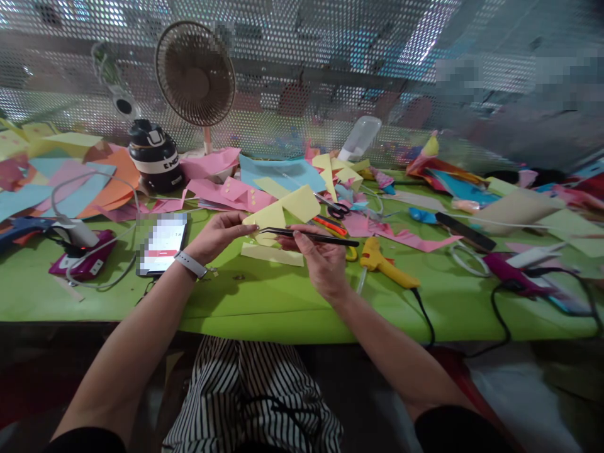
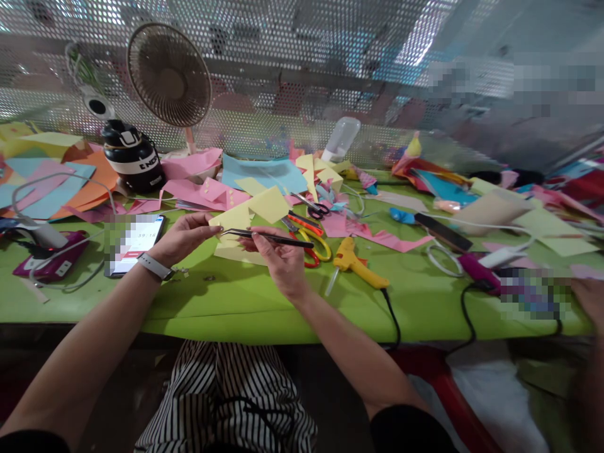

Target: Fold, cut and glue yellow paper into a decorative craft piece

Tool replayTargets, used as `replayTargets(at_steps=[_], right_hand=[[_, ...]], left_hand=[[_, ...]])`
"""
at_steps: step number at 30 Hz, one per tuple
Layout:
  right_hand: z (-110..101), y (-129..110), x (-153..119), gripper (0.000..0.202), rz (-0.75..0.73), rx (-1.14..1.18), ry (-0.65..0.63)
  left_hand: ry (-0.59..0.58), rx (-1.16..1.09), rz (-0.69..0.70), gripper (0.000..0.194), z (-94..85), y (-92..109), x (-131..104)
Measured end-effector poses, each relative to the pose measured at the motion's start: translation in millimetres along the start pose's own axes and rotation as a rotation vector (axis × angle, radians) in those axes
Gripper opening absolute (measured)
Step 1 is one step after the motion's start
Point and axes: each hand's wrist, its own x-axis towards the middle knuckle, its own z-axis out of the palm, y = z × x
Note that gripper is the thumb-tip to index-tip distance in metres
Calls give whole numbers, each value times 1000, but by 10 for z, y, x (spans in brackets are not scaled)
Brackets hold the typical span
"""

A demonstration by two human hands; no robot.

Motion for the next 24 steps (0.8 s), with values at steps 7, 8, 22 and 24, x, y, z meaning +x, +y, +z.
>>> replayTargets(at_steps=[7, 8, 22, 24], right_hand=[[2, -7, -2, 21, -10, 54, -13], [6, -13, -3, 22, -10, 51, -4], [27, -5, 15, 25, -12, 0, 40], [27, -12, 15, 26, -15, -16, 51]], left_hand=[[-16, -3, 15, 21, -7, -1, 7], [-18, 3, 14, 21, -8, -3, 7], [-12, 44, 19, 19, -11, -14, 4], [-13, 44, 15, 19, -12, -11, 3]])
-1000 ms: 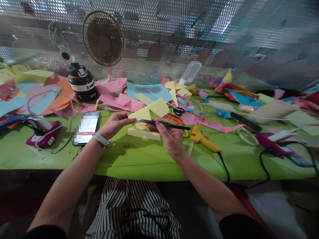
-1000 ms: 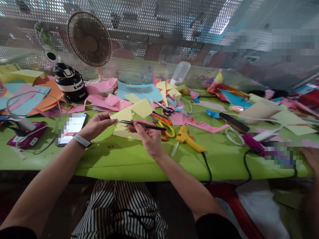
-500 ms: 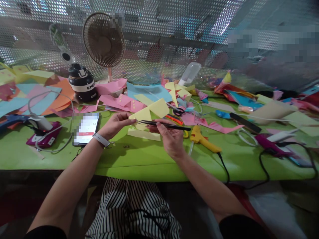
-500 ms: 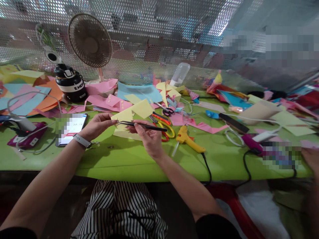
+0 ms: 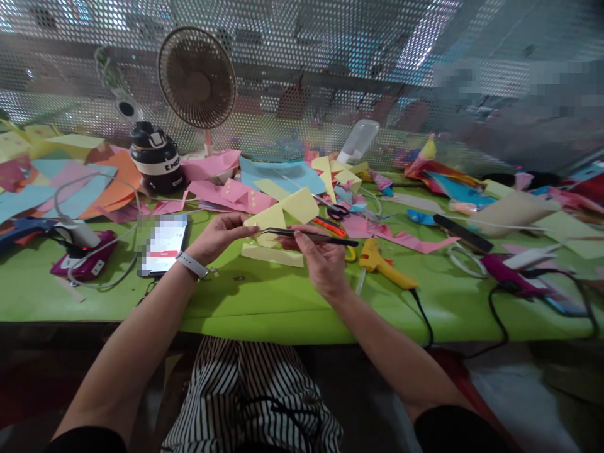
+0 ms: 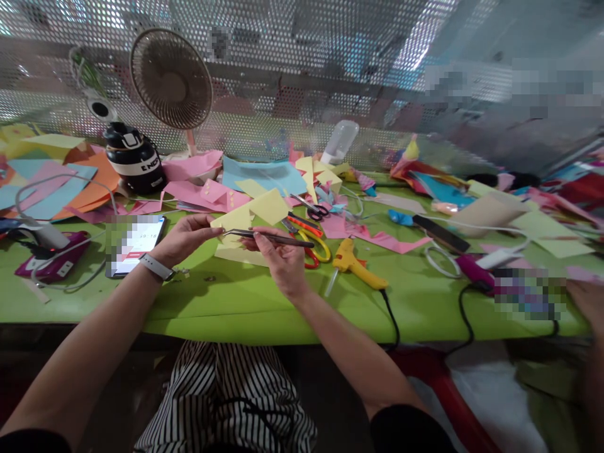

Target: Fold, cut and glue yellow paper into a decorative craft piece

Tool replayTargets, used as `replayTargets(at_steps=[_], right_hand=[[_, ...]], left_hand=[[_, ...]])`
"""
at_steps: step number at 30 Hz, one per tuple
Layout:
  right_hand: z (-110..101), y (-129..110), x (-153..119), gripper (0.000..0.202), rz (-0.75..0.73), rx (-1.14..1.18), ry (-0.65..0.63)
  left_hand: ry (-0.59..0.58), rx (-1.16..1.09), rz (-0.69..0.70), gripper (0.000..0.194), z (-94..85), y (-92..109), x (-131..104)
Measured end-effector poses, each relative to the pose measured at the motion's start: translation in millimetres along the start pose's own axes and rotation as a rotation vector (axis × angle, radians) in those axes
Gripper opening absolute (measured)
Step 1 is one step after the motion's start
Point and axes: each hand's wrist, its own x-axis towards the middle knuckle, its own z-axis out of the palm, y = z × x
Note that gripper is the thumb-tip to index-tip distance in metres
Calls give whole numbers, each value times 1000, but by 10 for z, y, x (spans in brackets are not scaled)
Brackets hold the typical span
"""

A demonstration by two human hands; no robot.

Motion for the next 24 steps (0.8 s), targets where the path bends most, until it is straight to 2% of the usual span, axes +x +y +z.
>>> replayTargets(at_steps=[4, 10, 20, 24], right_hand=[[-22, -30, 6, 21, -30, 17, 30], [-53, -66, 44, 20, -68, 6, 156], [-72, -66, 80, 21, -68, 8, 186], [-83, -58, 117, 21, -128, -9, 229]], left_hand=[[5, -18, -8, 18, -5, 16, -2], [17, -41, -32, 22, -24, 5, 4], [56, 95, -77, 25, -54, 3, 19], [54, 84, -107, 27, -92, 2, 30]])
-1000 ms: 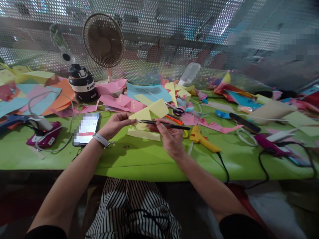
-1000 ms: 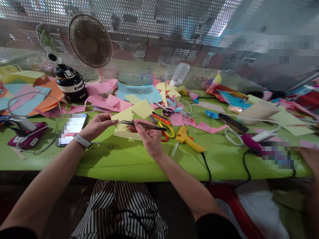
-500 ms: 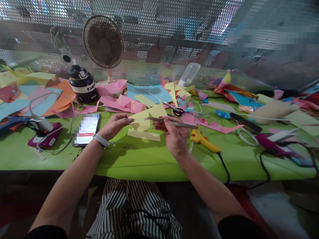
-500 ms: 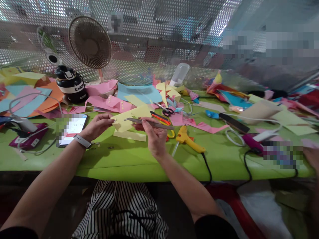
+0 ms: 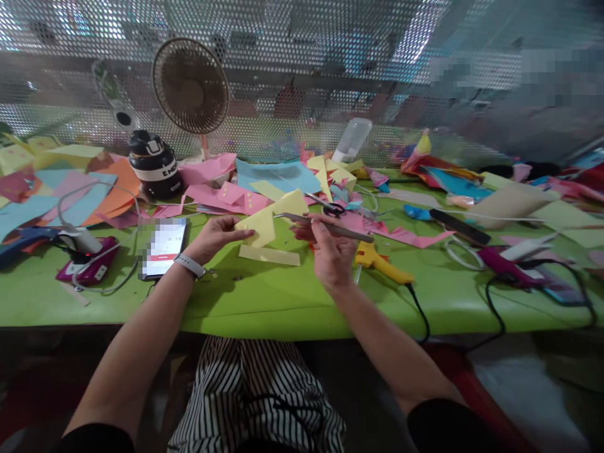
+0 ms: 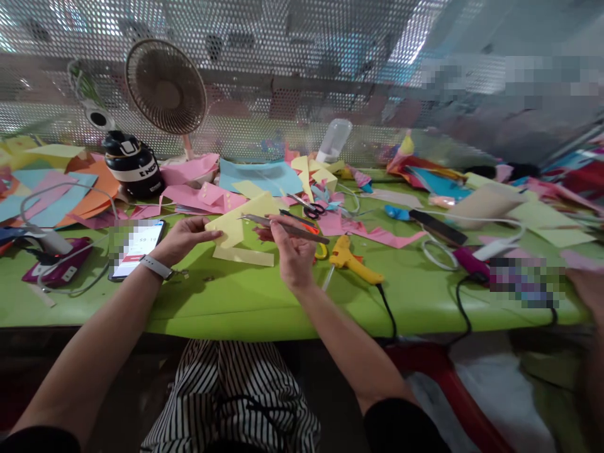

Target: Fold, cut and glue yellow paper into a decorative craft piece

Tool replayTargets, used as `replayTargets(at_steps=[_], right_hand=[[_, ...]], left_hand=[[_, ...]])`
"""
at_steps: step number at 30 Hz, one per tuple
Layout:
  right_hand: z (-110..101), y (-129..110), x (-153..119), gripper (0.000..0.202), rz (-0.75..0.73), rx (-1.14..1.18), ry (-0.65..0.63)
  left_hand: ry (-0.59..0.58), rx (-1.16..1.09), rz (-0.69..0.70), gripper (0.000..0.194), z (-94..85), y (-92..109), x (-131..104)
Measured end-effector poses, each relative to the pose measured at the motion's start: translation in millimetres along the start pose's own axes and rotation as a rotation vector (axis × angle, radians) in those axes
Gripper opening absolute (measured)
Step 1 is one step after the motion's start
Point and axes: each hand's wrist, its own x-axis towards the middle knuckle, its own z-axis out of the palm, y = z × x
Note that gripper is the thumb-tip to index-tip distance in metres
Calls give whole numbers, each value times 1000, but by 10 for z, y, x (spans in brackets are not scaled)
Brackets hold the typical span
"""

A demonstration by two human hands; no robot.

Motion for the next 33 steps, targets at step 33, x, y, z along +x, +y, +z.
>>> replayTargets(at_steps=[33], right_hand=[[-1107, -125, 383, 48, -216, -1580, -825]], left_hand=[[96, 48, 38, 36, -160, 16, 66]])
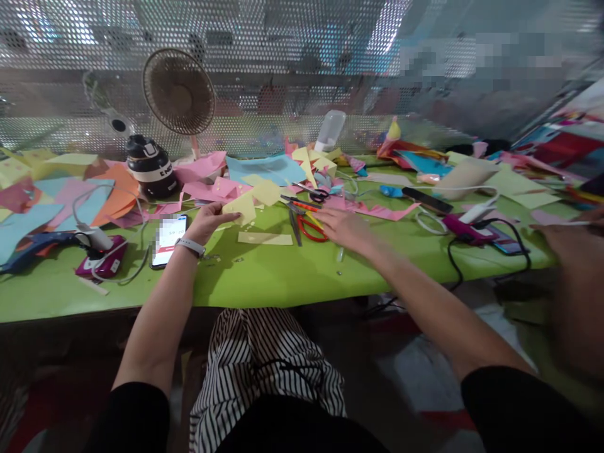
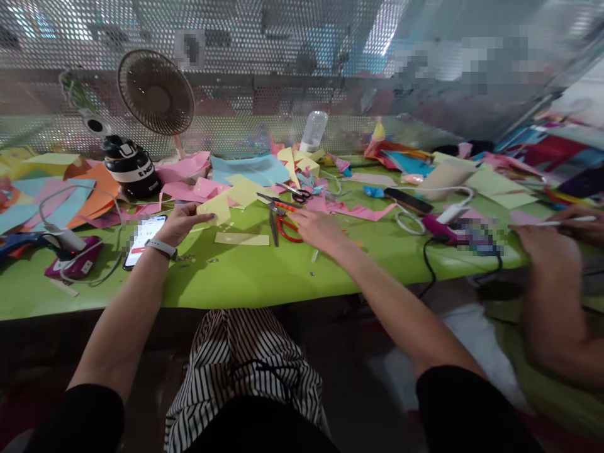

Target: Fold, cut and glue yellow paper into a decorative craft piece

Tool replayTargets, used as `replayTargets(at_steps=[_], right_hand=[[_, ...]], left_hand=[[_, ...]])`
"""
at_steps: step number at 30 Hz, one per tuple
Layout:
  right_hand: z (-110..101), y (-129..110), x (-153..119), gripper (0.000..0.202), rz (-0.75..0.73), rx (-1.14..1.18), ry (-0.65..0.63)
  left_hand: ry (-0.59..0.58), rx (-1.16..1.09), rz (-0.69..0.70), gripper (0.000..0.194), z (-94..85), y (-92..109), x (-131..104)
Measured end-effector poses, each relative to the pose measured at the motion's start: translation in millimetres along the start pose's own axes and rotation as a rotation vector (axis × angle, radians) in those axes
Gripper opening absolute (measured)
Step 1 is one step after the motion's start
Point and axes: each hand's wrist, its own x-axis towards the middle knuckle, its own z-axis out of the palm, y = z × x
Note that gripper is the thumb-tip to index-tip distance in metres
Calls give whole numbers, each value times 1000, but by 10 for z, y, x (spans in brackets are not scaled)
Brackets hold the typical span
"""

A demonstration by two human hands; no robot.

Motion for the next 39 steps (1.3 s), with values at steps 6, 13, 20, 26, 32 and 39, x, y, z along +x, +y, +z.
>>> replayTargets(at_steps=[6, 13, 20, 26, 32, 39], right_hand=[[12, 482, -538, 53, 96, -31, -173], [85, 539, -621, 73, 200, 13, -223], [51, 571, -460, 70, 283, 46, -267], [18, 622, -466, 66, 386, 101, -218], [41, 761, -494, 47, 359, 127, -213], [-36, 782, -404, 28, 342, 50, -321]], left_hand=[[-11, 38, -10, 29, -25, 24, -6], [-166, 60, -13, 39, -58, 15, -4], [-157, 51, -24, 45, -79, -9, 14], [-147, 35, -54, 46, -76, 0, 20], [-123, 48, -38, 40, -45, 51, 5], [-112, 100, -33, 41, -48, 73, 20]])
